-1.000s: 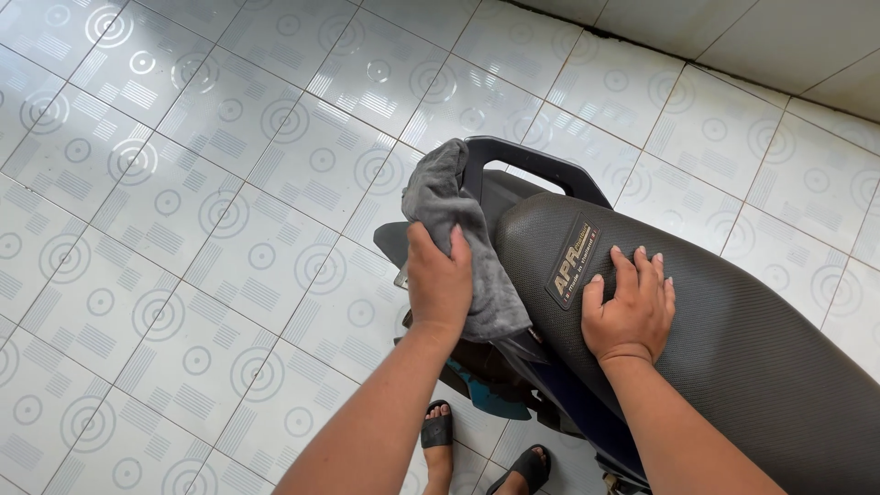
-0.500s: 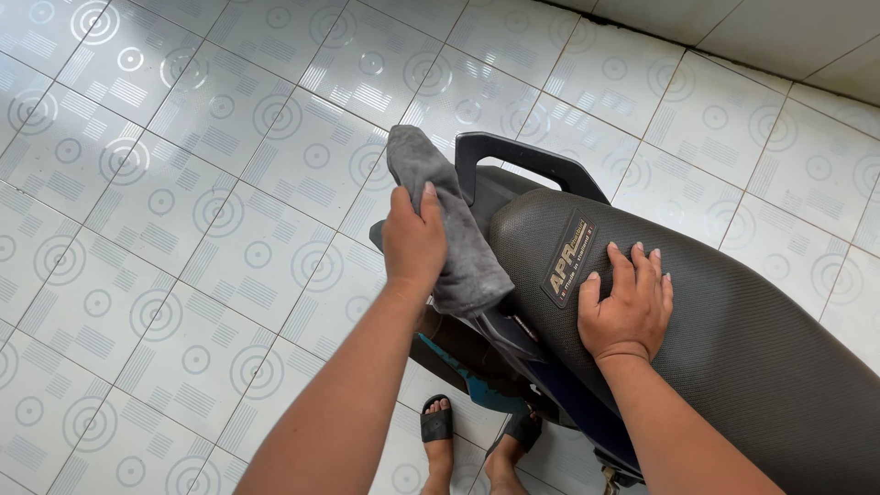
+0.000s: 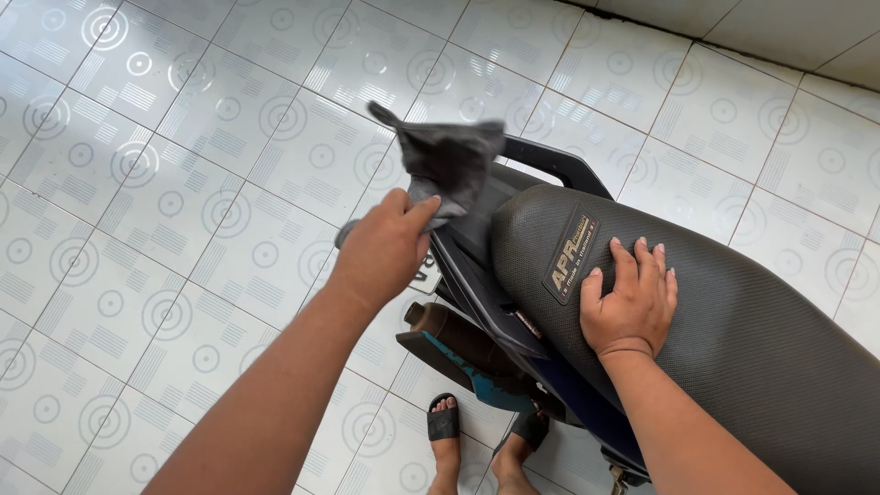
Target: Cleaning a motorcycle's seat and front panels with a cloth.
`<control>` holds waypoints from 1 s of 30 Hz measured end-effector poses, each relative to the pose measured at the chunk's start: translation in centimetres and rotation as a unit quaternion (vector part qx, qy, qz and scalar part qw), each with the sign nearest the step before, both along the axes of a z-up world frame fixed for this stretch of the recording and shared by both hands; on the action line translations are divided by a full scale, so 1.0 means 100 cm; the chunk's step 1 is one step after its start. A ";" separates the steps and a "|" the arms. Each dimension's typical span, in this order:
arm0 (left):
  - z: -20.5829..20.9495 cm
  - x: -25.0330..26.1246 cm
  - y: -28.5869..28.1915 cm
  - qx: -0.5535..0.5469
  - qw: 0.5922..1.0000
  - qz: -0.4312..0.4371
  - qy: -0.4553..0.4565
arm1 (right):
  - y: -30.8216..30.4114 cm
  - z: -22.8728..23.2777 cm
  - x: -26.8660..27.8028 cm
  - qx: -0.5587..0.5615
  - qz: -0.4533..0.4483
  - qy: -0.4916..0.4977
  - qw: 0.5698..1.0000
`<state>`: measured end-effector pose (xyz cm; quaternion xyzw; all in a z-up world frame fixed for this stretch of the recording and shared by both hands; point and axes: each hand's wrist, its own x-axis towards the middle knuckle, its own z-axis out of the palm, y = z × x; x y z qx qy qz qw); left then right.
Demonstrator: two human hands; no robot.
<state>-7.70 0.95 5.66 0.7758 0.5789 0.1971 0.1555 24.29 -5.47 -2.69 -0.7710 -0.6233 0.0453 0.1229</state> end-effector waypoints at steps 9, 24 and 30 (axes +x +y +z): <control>0.011 0.038 -0.063 -0.100 0.966 -0.196 0.134 | 0.001 0.000 -0.001 0.007 0.000 0.001 1.000; -0.028 0.027 -0.052 0.085 0.971 -0.180 0.133 | 0.000 0.003 -0.002 -0.004 -0.003 -0.004 1.000; -0.025 0.080 -0.110 0.051 0.962 -0.211 0.164 | 0.000 0.003 -0.003 0.001 -0.004 -0.003 1.000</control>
